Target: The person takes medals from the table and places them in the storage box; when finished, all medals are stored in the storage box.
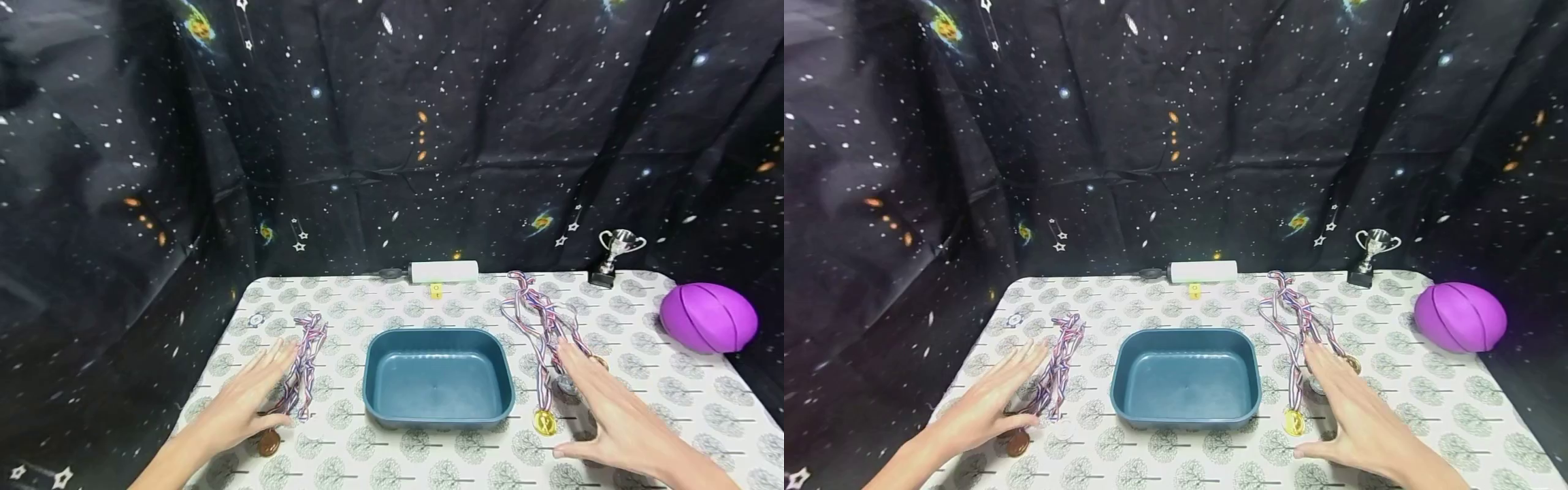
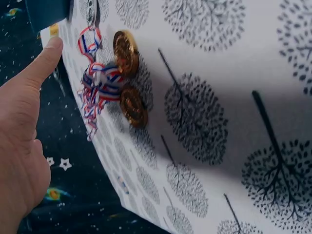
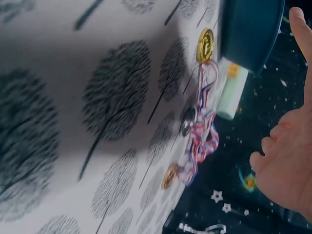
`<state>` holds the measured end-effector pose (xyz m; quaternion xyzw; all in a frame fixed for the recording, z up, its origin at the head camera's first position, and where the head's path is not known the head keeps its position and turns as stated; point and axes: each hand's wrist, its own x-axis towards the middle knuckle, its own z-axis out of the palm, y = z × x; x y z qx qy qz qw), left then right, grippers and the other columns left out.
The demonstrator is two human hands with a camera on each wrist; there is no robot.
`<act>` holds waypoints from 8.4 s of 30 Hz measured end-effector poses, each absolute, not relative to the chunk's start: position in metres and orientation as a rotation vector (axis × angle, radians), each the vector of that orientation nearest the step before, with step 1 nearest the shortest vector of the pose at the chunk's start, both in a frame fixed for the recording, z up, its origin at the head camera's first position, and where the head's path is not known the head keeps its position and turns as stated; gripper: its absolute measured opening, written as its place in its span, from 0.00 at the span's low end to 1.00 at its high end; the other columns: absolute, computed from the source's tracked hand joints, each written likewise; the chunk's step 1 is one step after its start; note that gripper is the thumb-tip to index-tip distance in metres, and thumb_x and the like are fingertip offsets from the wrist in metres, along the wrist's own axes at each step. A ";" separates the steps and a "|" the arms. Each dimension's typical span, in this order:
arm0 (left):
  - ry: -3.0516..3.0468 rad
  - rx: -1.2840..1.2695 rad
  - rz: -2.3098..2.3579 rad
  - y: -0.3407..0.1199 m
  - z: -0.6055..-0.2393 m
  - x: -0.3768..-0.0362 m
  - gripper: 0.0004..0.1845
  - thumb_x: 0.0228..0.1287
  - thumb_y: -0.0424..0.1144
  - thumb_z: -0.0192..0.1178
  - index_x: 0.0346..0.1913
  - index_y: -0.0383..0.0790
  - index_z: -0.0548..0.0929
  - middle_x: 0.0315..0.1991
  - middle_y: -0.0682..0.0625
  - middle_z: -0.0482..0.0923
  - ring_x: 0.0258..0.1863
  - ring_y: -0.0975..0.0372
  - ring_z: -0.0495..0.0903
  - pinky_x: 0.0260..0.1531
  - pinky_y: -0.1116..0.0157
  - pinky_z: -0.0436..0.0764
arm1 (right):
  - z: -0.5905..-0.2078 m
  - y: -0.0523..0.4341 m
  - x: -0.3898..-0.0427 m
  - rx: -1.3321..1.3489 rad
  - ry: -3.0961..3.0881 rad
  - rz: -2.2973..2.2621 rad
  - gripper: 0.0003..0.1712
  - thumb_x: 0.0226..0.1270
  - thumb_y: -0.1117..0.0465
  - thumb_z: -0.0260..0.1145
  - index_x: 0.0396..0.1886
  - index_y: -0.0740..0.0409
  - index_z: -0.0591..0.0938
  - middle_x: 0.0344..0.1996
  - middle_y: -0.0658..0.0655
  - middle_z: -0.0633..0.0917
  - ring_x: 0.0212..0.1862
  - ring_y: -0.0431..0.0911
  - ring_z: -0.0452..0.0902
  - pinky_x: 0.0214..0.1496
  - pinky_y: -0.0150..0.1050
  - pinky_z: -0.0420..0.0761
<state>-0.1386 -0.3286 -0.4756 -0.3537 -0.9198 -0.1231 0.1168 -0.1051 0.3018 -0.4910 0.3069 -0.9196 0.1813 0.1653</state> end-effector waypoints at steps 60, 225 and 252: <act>-2.467 -0.991 -1.026 -0.294 -0.453 -0.162 0.15 0.63 0.26 0.74 0.50 0.45 0.94 0.46 0.56 0.92 0.46 0.62 0.91 0.54 0.77 0.82 | -0.516 0.234 -0.159 0.876 -2.718 1.316 0.83 0.39 0.41 0.92 0.89 0.49 0.49 0.82 0.72 0.57 0.76 0.75 0.59 0.68 0.80 0.62; -2.902 -1.299 -0.692 -0.184 -0.461 -0.205 0.78 0.43 0.65 0.84 0.87 0.35 0.45 0.87 0.44 0.41 0.85 0.49 0.47 0.81 0.45 0.54 | -0.517 0.252 -0.151 0.867 -2.702 1.309 0.81 0.40 0.44 0.92 0.89 0.47 0.50 0.82 0.71 0.59 0.76 0.77 0.59 0.66 0.82 0.63; -2.985 -1.162 -0.783 -0.197 -0.477 -0.190 0.83 0.38 0.66 0.86 0.88 0.47 0.37 0.87 0.47 0.41 0.83 0.49 0.52 0.80 0.45 0.56 | -0.528 0.305 -0.123 0.688 -2.564 1.347 0.55 0.47 0.60 0.90 0.76 0.57 0.75 0.58 0.60 0.85 0.52 0.47 0.82 0.57 0.33 0.82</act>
